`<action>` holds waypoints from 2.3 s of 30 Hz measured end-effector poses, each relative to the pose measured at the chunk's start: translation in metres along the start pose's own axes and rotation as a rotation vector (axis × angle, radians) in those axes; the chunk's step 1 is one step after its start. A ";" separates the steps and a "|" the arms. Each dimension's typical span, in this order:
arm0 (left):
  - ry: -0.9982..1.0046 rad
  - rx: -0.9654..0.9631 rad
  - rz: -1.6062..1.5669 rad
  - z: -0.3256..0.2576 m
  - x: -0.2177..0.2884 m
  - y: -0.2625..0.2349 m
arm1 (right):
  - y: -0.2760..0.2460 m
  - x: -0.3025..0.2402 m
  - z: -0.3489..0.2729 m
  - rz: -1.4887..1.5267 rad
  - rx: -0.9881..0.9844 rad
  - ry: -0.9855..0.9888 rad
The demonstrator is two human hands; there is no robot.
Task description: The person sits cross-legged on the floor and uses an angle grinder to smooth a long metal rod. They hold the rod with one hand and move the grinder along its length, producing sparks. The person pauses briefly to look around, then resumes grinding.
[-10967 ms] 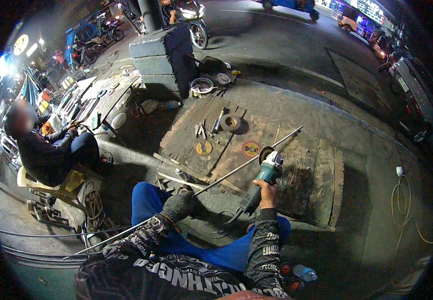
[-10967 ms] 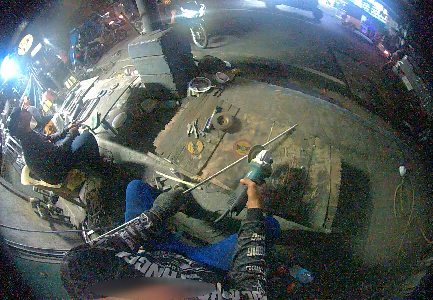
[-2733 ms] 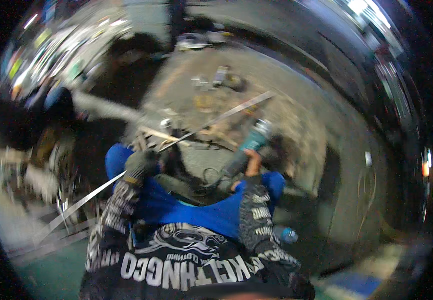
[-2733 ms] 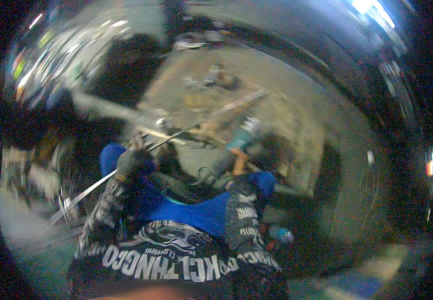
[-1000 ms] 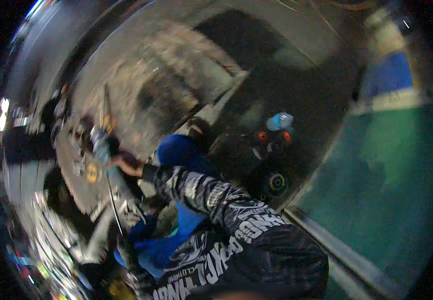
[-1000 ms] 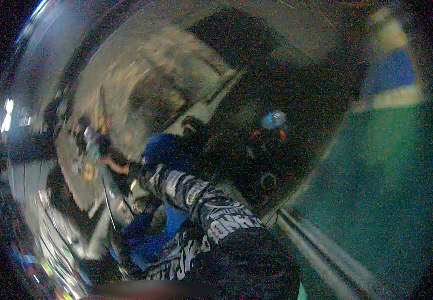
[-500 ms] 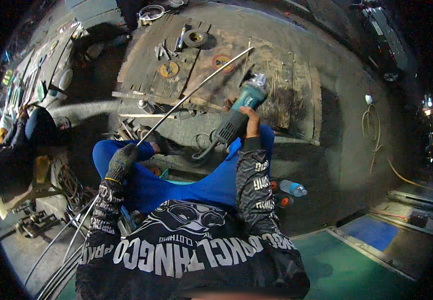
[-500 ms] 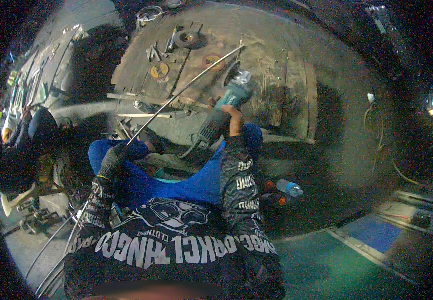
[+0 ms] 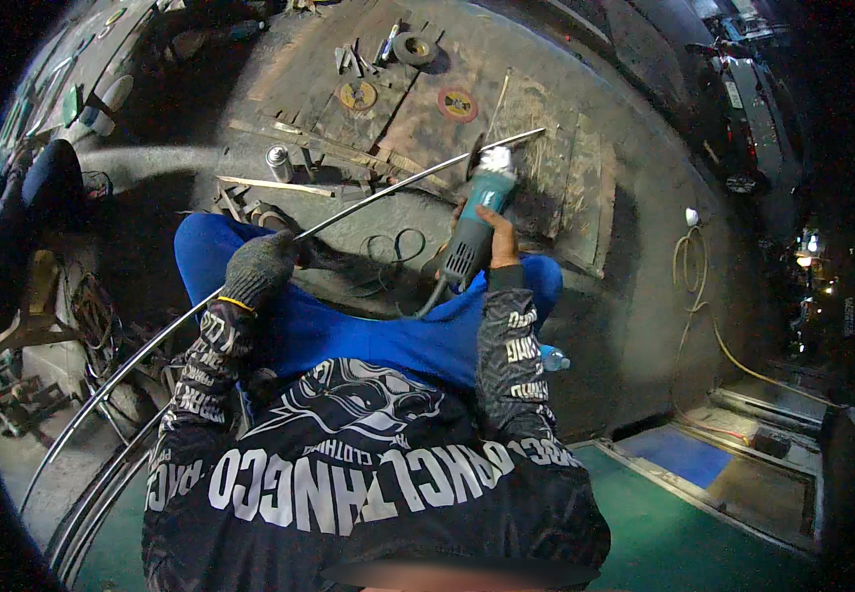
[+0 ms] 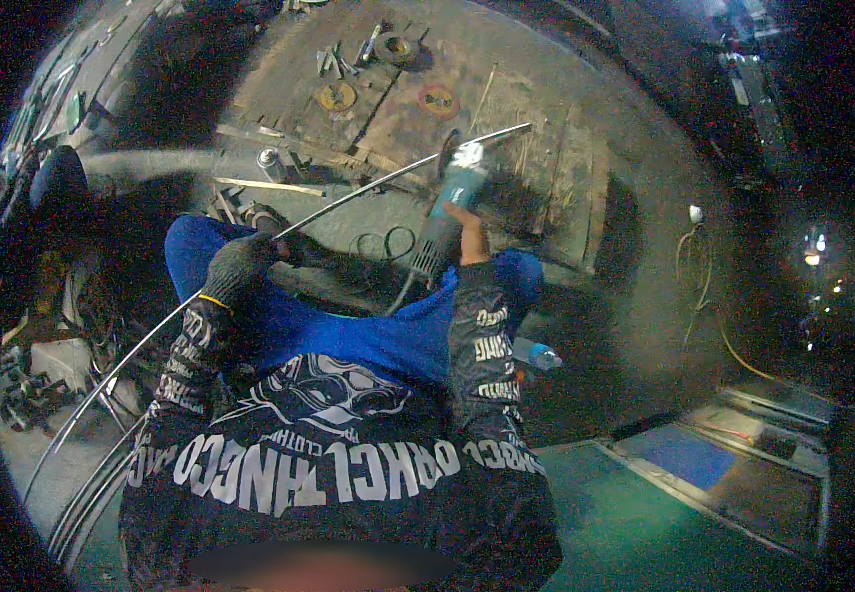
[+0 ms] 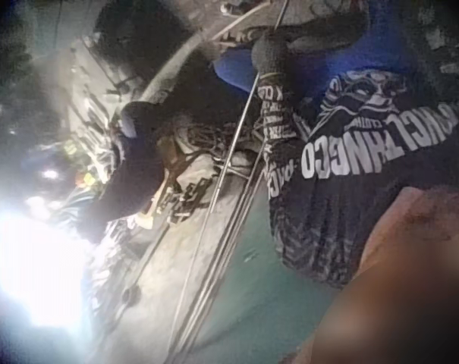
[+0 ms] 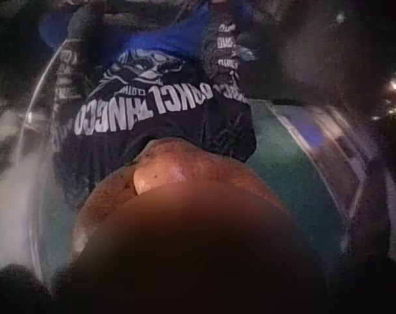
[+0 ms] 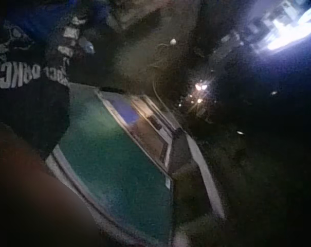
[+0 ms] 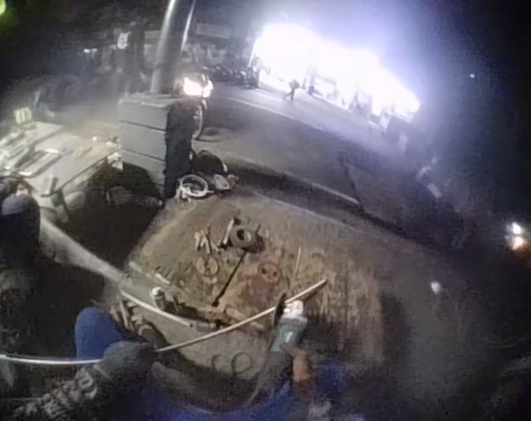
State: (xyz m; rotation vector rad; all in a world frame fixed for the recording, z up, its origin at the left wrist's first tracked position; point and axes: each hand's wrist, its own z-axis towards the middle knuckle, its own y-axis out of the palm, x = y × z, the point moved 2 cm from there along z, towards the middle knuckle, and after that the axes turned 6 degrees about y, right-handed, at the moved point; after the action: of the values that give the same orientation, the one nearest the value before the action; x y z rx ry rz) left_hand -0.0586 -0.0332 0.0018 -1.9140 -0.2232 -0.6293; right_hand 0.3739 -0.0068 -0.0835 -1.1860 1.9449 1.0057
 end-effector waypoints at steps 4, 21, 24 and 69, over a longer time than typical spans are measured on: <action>0.000 0.035 0.049 0.004 0.004 0.003 | 0.041 -0.025 -0.042 -0.331 -0.129 0.115; 0.044 0.078 0.101 0.001 0.003 0.011 | 0.148 -0.056 -0.055 -1.212 -0.192 0.065; 0.039 0.078 0.113 0.001 0.002 0.015 | 0.151 -0.058 -0.059 -1.252 -0.169 0.075; 0.057 0.158 0.130 0.000 0.009 0.007 | -0.110 -0.231 0.175 -1.216 0.597 0.286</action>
State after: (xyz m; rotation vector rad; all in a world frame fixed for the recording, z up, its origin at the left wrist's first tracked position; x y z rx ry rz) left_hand -0.0480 -0.0371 0.0006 -1.7410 -0.1073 -0.5613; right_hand 0.5859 0.2075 -0.0127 -1.7619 1.1291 -0.3601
